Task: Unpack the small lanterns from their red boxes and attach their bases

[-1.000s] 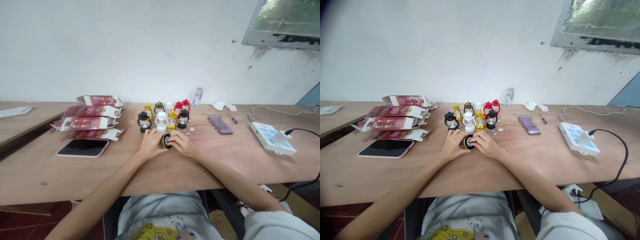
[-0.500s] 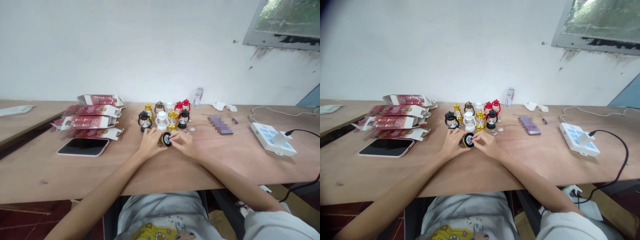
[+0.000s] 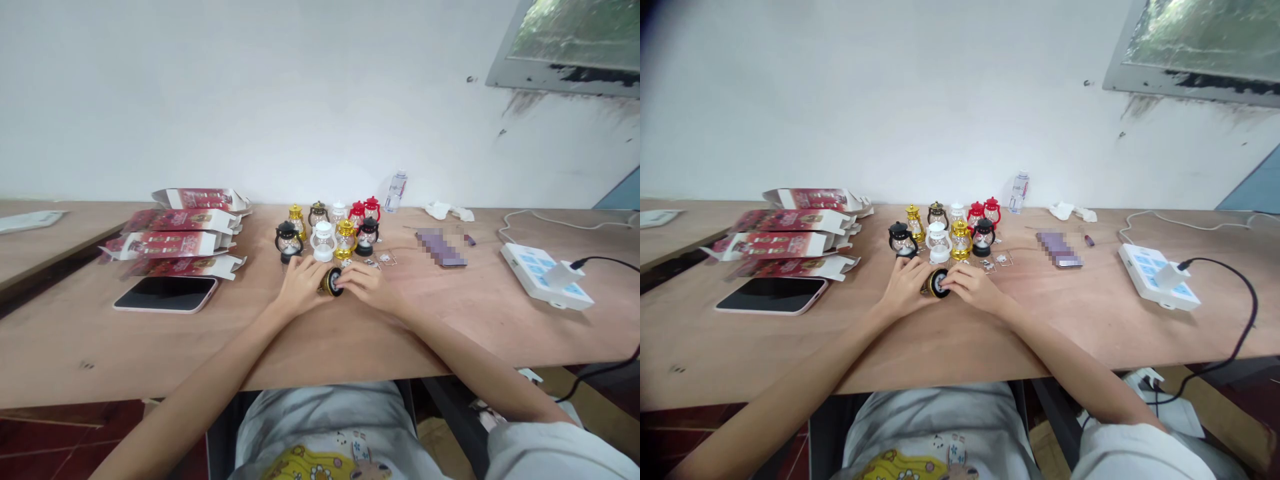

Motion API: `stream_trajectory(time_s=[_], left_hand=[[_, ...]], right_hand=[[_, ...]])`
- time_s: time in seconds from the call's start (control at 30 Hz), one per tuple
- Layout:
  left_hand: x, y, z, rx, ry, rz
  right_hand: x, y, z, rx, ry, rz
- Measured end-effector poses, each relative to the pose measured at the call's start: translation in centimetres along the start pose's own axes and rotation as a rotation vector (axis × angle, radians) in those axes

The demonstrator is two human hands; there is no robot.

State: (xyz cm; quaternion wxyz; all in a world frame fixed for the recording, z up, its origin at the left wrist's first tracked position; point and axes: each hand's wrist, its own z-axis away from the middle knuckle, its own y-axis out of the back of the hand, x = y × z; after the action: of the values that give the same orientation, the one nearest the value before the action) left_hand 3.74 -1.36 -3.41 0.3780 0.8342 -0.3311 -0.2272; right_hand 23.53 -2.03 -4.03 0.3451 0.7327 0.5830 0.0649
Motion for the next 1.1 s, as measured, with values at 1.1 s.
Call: stream_trajectory(time_s=[1.1], left_hand=[[-0.3, 0.6, 0.0, 0.225, -0.108, -0.216]], right_hand=[[0.6, -0.3, -1.0, -0.11, -1.287, -1.066]])
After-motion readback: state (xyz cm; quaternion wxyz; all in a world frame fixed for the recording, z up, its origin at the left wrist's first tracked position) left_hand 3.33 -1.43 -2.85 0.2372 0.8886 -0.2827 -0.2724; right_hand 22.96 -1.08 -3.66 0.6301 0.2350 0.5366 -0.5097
